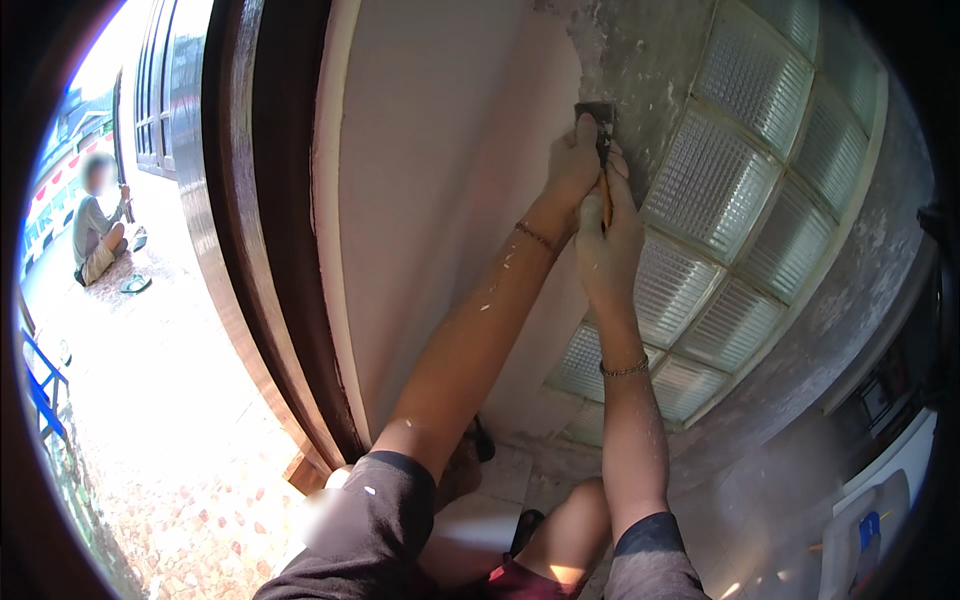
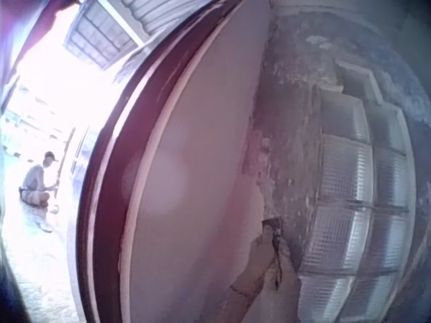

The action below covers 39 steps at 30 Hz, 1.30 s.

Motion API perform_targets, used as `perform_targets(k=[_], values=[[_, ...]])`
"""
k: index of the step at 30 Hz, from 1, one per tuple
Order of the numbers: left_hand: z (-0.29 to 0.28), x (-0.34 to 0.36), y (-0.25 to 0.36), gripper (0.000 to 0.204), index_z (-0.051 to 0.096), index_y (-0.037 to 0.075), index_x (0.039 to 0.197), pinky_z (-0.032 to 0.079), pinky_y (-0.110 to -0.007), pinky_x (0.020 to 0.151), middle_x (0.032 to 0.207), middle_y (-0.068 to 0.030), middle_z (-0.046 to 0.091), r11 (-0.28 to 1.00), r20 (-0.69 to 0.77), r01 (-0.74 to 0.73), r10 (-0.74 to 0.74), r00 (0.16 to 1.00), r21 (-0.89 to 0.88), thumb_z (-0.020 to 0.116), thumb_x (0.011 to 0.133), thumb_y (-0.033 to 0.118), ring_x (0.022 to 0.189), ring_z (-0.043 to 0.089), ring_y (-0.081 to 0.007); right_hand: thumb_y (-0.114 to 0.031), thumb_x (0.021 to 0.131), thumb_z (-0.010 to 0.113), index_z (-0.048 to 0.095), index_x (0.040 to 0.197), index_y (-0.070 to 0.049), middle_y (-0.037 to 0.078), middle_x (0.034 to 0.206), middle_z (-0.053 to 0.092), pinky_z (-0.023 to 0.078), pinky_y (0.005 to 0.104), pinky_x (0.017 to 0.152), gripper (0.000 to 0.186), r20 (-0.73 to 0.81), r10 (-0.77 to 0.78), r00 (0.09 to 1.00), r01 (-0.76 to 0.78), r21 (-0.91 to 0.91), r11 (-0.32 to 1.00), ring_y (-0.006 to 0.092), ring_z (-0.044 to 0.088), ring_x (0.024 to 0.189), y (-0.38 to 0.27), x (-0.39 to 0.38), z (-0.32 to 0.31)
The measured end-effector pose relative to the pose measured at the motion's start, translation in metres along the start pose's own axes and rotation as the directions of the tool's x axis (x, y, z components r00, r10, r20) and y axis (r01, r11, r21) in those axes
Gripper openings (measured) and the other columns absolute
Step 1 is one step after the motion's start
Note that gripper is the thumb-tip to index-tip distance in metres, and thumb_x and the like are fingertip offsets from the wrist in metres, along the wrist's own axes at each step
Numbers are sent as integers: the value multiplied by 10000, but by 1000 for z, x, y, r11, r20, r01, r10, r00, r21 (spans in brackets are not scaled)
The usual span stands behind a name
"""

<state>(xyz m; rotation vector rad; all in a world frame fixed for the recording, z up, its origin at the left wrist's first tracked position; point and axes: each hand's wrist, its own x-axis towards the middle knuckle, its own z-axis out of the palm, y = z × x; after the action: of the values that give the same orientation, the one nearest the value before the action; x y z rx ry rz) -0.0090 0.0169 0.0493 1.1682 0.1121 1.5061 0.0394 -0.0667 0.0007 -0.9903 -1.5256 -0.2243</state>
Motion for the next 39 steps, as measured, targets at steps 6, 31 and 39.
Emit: perform_targets(k=[6, 31, 39], values=[[0, 8, 6, 516, 615, 1, 863, 515, -328, 598, 690, -109, 634, 998, 1, -25, 25, 1000, 59, 377, 1103, 392, 598, 606, -193, -121, 1035, 411, 377, 1540, -3, 213, 1560, 431, 330, 405, 1192, 520, 35, 67, 997, -70, 87, 994, 342, 430, 1435, -3, 8, 3], [1, 54, 22, 536, 679, -61, 933, 528, -364, 714, 807, -161, 684, 999, -16, 19, -19, 1000, -27, 372, 1082, 352, 661, 649, -253, -109, 1026, 395, 385, 1509, 68, 228, 1558, 421, 301, 411, 1216, 514, 29, 21, 999, -23, 65, 998, 333, 396, 1457, -21, 43, 7], [0, 42, 9, 565, 660, -36, 849, 525, -364, 675, 789, -131, 677, 986, -36, -67, 73, 997, 154, 363, 1089, 381, 664, 640, -221, -143, 1036, 432, 410, 1506, 25, 232, 1489, 507, 429, 416, 1138, 500, -26, -32, 999, 32, 0, 999, 358, 535, 1347, -19, 31, 1]])
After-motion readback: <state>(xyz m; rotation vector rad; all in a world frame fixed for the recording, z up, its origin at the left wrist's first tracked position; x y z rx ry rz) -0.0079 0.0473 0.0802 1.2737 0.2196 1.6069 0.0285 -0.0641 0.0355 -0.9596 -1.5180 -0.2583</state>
